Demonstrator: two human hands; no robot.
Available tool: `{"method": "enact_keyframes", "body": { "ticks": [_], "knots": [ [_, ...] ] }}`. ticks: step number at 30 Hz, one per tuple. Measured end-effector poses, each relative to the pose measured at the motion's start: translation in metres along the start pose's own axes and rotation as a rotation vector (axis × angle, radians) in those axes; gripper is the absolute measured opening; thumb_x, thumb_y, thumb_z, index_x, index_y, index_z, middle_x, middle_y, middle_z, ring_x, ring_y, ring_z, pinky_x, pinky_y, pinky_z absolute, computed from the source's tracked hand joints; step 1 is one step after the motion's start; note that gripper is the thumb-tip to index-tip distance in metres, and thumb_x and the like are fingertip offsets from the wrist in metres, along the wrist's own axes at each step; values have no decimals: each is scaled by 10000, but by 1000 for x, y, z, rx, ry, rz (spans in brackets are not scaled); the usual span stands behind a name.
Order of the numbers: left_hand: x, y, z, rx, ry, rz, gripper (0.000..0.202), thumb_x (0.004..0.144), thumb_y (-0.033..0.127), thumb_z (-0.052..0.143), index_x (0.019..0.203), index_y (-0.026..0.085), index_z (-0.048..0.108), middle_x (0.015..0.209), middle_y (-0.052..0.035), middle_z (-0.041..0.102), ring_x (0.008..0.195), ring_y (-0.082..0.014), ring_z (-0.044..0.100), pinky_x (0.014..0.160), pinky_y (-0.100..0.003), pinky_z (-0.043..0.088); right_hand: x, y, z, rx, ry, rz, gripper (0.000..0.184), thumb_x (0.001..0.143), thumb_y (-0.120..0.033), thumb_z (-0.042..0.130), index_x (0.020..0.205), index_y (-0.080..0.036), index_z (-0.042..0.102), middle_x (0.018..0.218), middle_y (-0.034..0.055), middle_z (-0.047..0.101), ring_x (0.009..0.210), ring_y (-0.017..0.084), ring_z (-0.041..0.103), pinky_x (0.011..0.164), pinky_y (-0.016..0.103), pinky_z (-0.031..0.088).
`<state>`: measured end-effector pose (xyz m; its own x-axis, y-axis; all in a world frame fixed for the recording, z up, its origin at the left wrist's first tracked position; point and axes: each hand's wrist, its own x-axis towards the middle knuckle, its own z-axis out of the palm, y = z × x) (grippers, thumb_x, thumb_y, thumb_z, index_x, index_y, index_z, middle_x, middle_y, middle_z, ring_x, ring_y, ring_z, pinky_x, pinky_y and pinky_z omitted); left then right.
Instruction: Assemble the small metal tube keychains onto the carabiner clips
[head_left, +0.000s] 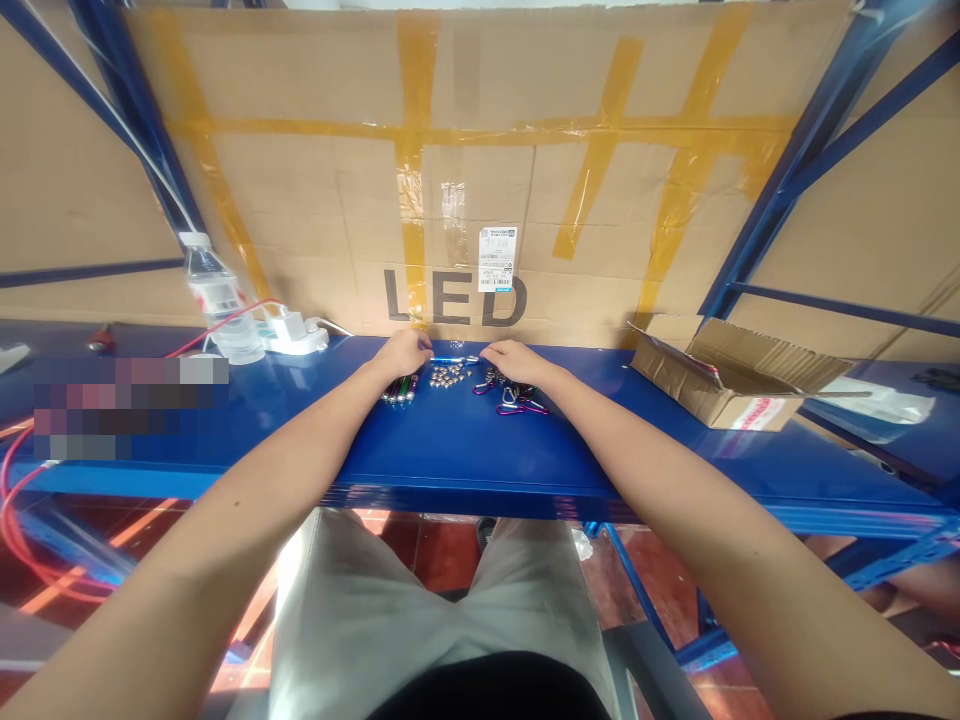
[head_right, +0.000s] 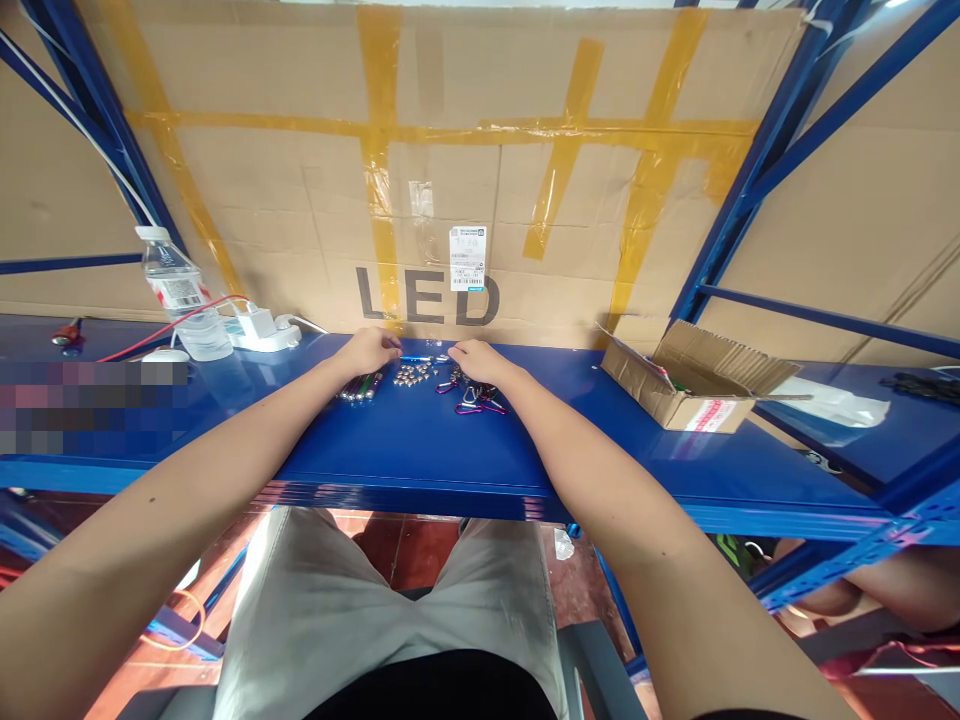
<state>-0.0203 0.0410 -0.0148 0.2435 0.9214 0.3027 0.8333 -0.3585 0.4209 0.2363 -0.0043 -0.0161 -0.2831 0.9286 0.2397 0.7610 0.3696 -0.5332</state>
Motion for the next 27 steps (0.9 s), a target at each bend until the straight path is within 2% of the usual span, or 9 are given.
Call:
{"method": "enact_keyframes", "body": {
  "ticks": [3,5,7,11,17,19,22,25,27],
  "knots": [
    [-6,-9,-13,-52,42,17,251,869,291,632,1021,188,802,1108,-84,787,1027,-256,727,989,-344,559,-2,7,-6,73,76,14,320,1010,-381,548,944,-144,753,1005,105,773,949,248,667,912,331,485],
    [-12,-14,-25,-67,23,40,253,863,324,634,992,192,808,1084,-72,794,1014,-249,728,979,-336,561,-5,12,-11,103,109,23,295,993,-373,573,942,-146,754,982,99,769,941,241,666,919,333,486],
    [-18,-16,-37,-80,-97,80,275,825,365,679,1017,219,810,1072,-50,800,999,-240,732,958,-326,562,-8,14,-16,110,125,29,279,977,-369,591,928,-149,755,961,90,765,933,240,666,917,338,490],
    [-29,-10,-56,-84,-420,139,364,732,482,769,1045,301,812,1046,-16,809,982,-229,745,890,-294,565,-12,14,-21,97,138,30,276,956,-380,612,890,-153,755,904,75,759,889,243,663,888,349,499],
    [-40,3,-68,-81,-591,183,688,590,498,876,1242,321,747,1392,-58,696,1254,-275,663,918,-267,538,-13,10,-20,68,101,28,290,947,-405,620,837,-162,733,837,60,731,813,229,642,834,341,495],
    [-41,4,-68,-67,-610,193,765,549,466,896,1279,315,726,1433,-69,668,1279,-283,647,915,-260,534,-15,9,-20,47,76,33,299,963,-383,585,821,-159,722,835,63,719,791,221,628,816,342,490],
    [-40,3,-65,-66,-579,196,758,526,429,898,1252,289,732,1396,-87,688,1262,-293,653,910,-267,535,-17,7,-21,23,59,42,323,976,-379,553,793,-159,703,809,60,693,754,211,604,782,343,482],
    [-40,5,-61,-70,-549,203,721,574,448,877,1253,268,715,1345,-95,710,1240,-295,660,916,-290,537,-17,8,-21,16,64,41,343,981,-390,542,775,-158,689,768,49,670,721,201,585,747,341,473],
    [-41,10,-57,-81,-484,202,700,622,456,861,1269,246,694,1298,-98,722,1200,-288,673,929,-312,536,-17,8,-21,39,82,33,326,977,-378,557,792,-153,703,784,50,687,737,203,600,759,341,479]
  ]
}}
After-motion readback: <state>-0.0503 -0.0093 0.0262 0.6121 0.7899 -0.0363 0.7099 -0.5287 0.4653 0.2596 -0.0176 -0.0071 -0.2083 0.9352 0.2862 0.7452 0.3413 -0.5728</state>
